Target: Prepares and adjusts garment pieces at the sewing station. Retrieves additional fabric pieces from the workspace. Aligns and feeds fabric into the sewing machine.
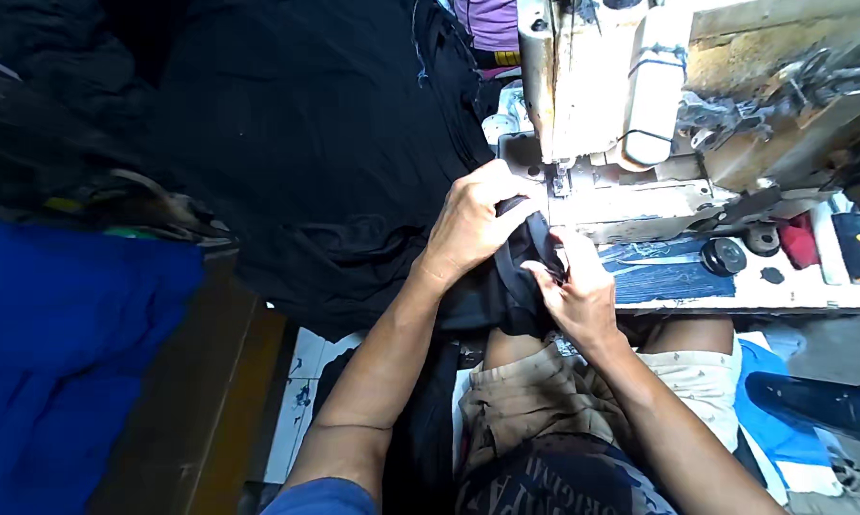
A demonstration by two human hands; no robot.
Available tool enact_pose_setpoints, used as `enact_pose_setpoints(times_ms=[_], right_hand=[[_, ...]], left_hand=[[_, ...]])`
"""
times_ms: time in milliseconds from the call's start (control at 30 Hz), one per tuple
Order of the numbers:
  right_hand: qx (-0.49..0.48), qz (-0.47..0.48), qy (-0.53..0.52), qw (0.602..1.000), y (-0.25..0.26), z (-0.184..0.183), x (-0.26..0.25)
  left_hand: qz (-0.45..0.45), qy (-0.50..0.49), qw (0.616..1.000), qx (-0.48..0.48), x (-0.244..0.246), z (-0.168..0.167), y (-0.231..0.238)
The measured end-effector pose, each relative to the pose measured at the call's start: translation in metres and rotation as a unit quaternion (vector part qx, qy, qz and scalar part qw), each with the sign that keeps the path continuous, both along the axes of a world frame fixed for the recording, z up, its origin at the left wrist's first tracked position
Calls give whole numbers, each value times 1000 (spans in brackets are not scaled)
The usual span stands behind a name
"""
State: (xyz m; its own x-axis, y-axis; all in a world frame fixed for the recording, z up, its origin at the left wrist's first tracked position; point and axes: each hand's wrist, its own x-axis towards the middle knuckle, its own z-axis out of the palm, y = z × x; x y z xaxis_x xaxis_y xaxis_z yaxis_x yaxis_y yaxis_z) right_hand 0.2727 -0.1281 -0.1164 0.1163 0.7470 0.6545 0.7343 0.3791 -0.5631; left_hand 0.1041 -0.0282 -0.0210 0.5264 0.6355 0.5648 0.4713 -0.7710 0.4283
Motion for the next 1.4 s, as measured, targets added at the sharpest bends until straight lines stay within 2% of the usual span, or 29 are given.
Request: enact_pose_setpoints(times_ms=[100,200,267,333,400,500,567,667,800,1000,1100,1200,1300,1400], right_hand=[[-11,17,29,999,8,0,8],[-90,99,164,977,10,10,29],[-137,162,286,934,11,14,41],[-145,186,340,910,13,13,48],[-144,186,278,931,12,14,51],[-113,184,154,964,11,10,48],[-78,186,115,973,12,7,44],[-53,151,83,984,13,6,42],[-34,136,64,988,14,7,44],[-118,177,200,957,13,12,51],[-109,191,190,957,12,10,55],[-96,198,180,959,16,9,45],[-108,168,179,963,17,11,38],[-126,176,217,952,19,14,36]], left_hand=[[-33,-18,999,-34,-7,14,-2],[-42,34,996,-75,-33,17,6],[10,124,991,-57,-51,14,7],[73,184,979,-43,-61,12,0],[66,179,980,-63,-66,11,-7],[-36,69,984,-163,-71,17,-16],[-97,-4,969,-228,-72,23,-19],[-143,-55,955,-256,-71,25,-18],[-116,-27,969,-216,-64,25,-19],[-54,-1,990,-130,-55,21,-15],[-8,-8,999,-38,-41,14,-15],[40,72,996,35,-42,13,-20],[57,154,986,12,-54,19,-28],[21,116,992,-51,-71,19,-28]])
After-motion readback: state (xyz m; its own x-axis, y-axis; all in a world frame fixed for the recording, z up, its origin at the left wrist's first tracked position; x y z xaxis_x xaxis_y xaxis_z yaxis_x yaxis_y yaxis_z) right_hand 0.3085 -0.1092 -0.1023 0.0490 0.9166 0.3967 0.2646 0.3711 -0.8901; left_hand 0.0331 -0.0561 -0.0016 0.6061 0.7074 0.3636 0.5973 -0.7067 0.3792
